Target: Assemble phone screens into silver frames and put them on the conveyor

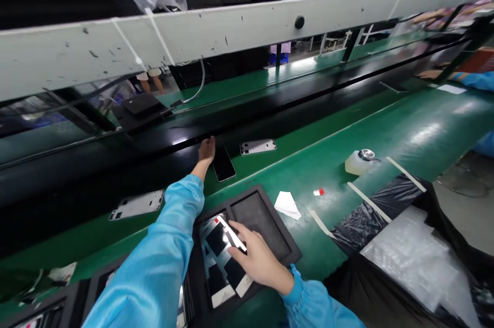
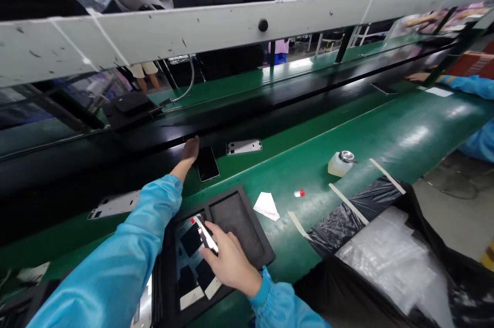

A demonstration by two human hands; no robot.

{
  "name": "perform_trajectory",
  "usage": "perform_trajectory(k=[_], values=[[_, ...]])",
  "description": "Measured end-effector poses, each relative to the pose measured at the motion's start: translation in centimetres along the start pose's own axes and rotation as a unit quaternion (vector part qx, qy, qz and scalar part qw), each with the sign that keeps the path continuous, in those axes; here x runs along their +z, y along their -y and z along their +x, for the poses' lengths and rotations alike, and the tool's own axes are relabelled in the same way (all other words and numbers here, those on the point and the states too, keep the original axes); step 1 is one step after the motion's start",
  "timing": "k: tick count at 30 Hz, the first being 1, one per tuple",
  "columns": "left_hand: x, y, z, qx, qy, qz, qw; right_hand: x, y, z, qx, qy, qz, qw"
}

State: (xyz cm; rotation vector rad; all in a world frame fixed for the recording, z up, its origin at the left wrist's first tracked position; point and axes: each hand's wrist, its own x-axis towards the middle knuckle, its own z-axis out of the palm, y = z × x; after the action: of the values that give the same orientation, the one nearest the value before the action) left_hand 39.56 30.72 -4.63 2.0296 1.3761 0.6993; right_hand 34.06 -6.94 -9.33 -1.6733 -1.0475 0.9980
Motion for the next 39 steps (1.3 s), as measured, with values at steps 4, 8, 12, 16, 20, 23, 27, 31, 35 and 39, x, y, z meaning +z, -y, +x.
perform_trajectory(k=[4, 8, 12, 16, 20, 23, 27, 31, 35, 39], values=[[2.3, -1.4, 0.9, 0.123, 0.131, 0.086, 0.98, 0.6, -1.3, 0.6, -0.021, -0.036, 0.141, 0.989], [4.8, -3.4, 0.5, 0.227, 0.249, 0.119, 0.934, 1.0, -1.6, 1.0, -0.043, -0.11, 0.284, 0.951], [5.7, -4.9, -0.5, 0.264, 0.278, 0.096, 0.919, 0.9, -1.2, 1.0, -0.03, -0.162, 0.334, 0.928], [3.5, -5.5, -1.8, 0.27, 0.223, 0.001, 0.937, 0.2, -0.7, 0.7, -0.024, -0.215, 0.352, 0.911], [-2.5, -4.5, -3.9, 0.244, 0.11, -0.172, 0.948, -0.3, -0.3, 0.4, -0.04, -0.259, 0.367, 0.892], [-8.6, -2.7, -7.3, 0.205, 0.039, -0.303, 0.93, -0.5, -0.1, 0.1, -0.055, -0.29, 0.367, 0.882], [-16.7, -0.4, -15.9, 0.147, 0.03, -0.436, 0.887, -0.6, 0.6, -0.5, -0.097, -0.319, 0.334, 0.882], [-20.7, 0.3, -26.3, 0.009, 0.131, -0.583, 0.802, -0.3, 2.0, -1.2, -0.14, -0.305, 0.31, 0.889], [-19.8, 0.0, -33.7, -0.089, 0.285, -0.552, 0.778, 0.0, 3.8, -2.3, -0.191, -0.256, 0.282, 0.905], [-17.5, -0.3, -36.2, -0.096, 0.392, -0.536, 0.742, -0.8, 5.2, -3.3, -0.244, -0.236, 0.22, 0.914]])
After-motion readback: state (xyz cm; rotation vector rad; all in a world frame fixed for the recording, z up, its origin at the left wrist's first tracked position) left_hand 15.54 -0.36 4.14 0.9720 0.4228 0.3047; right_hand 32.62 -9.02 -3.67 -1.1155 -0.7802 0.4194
